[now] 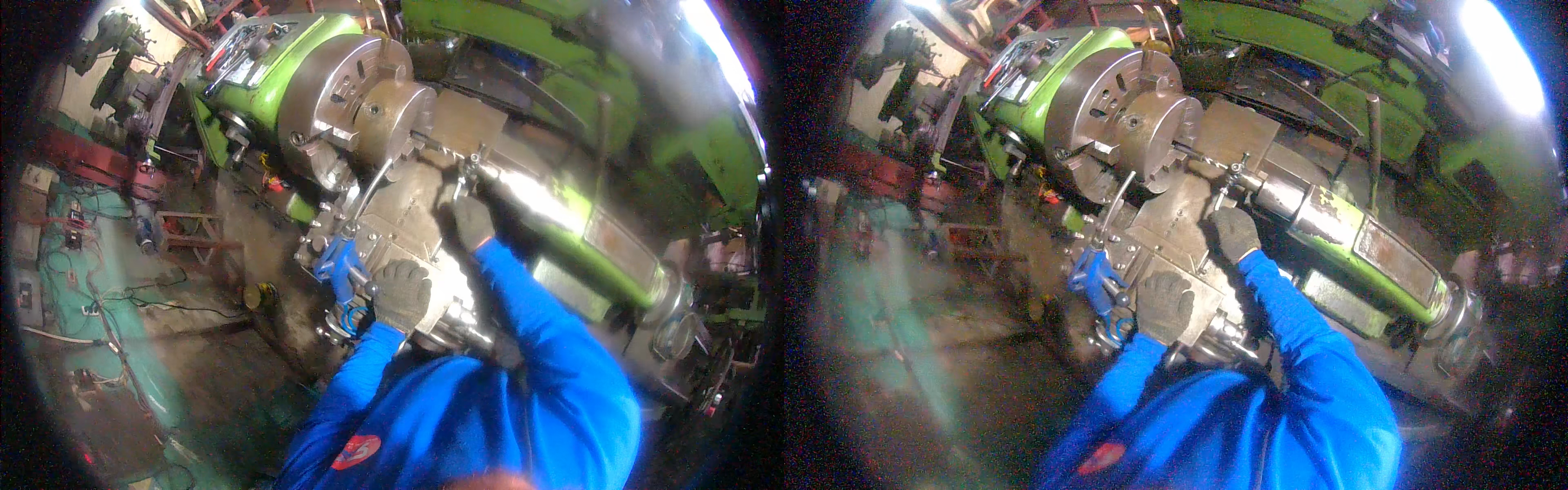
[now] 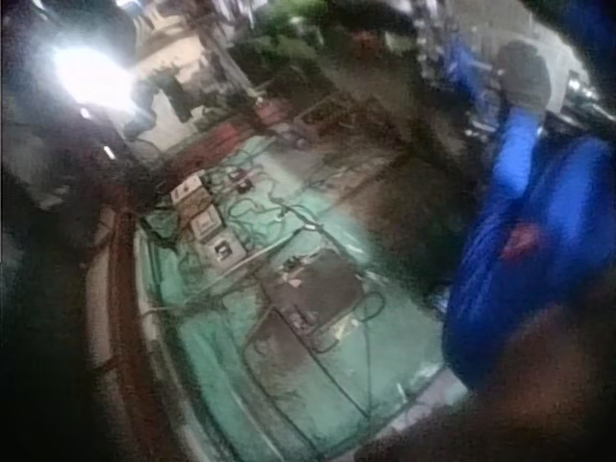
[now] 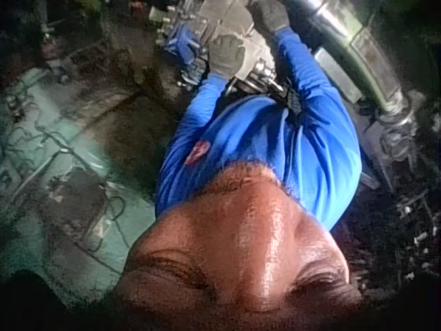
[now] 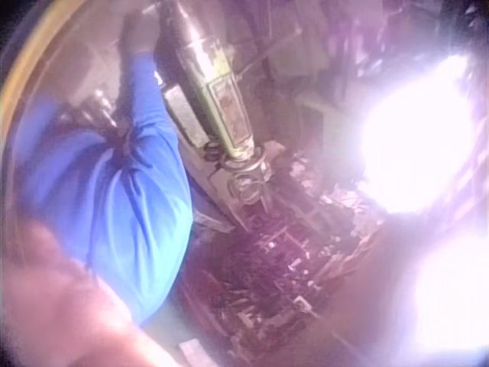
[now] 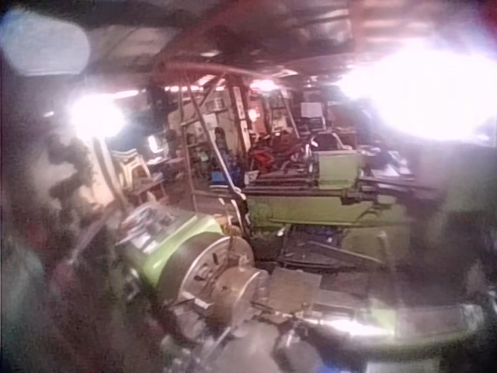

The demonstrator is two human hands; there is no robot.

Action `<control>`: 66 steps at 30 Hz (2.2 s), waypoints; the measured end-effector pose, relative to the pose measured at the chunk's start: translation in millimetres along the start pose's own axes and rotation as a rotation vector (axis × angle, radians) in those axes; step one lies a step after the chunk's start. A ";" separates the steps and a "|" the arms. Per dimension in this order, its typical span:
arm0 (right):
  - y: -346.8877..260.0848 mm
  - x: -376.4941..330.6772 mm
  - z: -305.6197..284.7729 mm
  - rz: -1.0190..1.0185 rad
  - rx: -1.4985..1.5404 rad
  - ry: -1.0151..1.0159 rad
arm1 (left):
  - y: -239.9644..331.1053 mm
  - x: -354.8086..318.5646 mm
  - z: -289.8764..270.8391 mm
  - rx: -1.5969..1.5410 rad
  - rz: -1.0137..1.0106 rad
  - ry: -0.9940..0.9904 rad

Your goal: The person operates a green metal lathe, using a blue pneumatic tool to tighten or adjust components on the machine's chuck and carriage. They repeatedly reposition the tool and use their hands to manipulate the metal parts and levers throughout the process.

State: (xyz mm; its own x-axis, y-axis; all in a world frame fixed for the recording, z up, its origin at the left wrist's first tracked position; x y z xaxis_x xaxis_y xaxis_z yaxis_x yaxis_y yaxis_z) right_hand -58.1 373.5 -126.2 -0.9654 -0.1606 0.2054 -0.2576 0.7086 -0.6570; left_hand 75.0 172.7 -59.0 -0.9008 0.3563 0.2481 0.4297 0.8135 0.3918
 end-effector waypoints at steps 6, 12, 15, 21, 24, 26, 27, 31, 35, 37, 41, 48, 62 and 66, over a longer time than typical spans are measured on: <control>-29.6 5.3 -34.2 0.210 -0.276 -0.115 | -2.9 1.9 0.9 -0.004 0.009 0.007; -53.3 13.9 -53.0 0.308 -0.509 -0.241 | -1.3 4.5 -4.8 0.011 -0.008 -0.041; -46.8 17.1 -47.6 0.414 -0.414 -0.253 | -2.8 3.7 -3.3 -0.002 -0.019 -0.057; -51.3 21.0 -51.4 0.438 -0.287 -0.342 | -5.4 2.5 -0.6 -0.004 -0.013 -0.032; -55.1 23.9 -57.6 0.393 -0.256 -0.354 | -3.0 5.5 -7.8 -0.023 -0.018 -0.057; -49.6 24.7 -54.7 0.347 -0.211 -0.348 | -2.9 4.8 -7.8 -0.034 -0.013 -0.058; -35.7 23.5 -46.2 0.318 -0.162 -0.338 | -4.8 2.5 -4.9 -0.035 -0.005 -0.049; -24.7 17.3 -38.6 0.254 -0.022 -0.257 | 1.1 13.0 -13.7 -0.167 0.002 0.055; -10.6 11.8 -27.2 0.238 -0.011 -0.242 | 16.5 66.4 -3.7 -0.445 -0.207 0.191; -5.4 10.1 -24.0 0.264 0.014 -0.236 | 16.8 105.3 10.5 -0.704 -0.487 0.182; 14.4 8.4 -15.4 0.198 -0.029 -0.227 | 1.4 151.2 42.5 -0.776 -0.587 0.015; 42.0 0.4 -11.8 0.260 0.138 -0.231 | -3.8 170.1 76.8 -0.367 -0.495 -0.076; 68.3 -34.1 -11.3 0.488 0.261 -0.265 | 5.8 174.4 62.0 -0.024 -0.468 -0.210; 57.0 -44.8 -18.9 0.410 0.314 -0.268 | -2.0 180.3 71.8 -0.048 -0.511 -0.273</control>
State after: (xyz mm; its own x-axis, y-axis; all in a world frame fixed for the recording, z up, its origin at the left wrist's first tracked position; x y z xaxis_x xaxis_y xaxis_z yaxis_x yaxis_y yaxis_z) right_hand -28.8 434.1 -159.2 -0.9547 -0.1131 -0.2754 0.1796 0.5188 -0.8358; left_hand -92.8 268.4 -78.7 -0.9753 0.0347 -0.2180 -0.0672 0.8939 0.4432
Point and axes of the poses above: each hand's wrist, its own x-axis towards the middle knuckle, its own z-axis out of the palm, y = z × x, the point moved 3 cm from there along x, towards the middle knuckle, and after that the axes turned 5 degrees about -x, right-handed, at the moved point
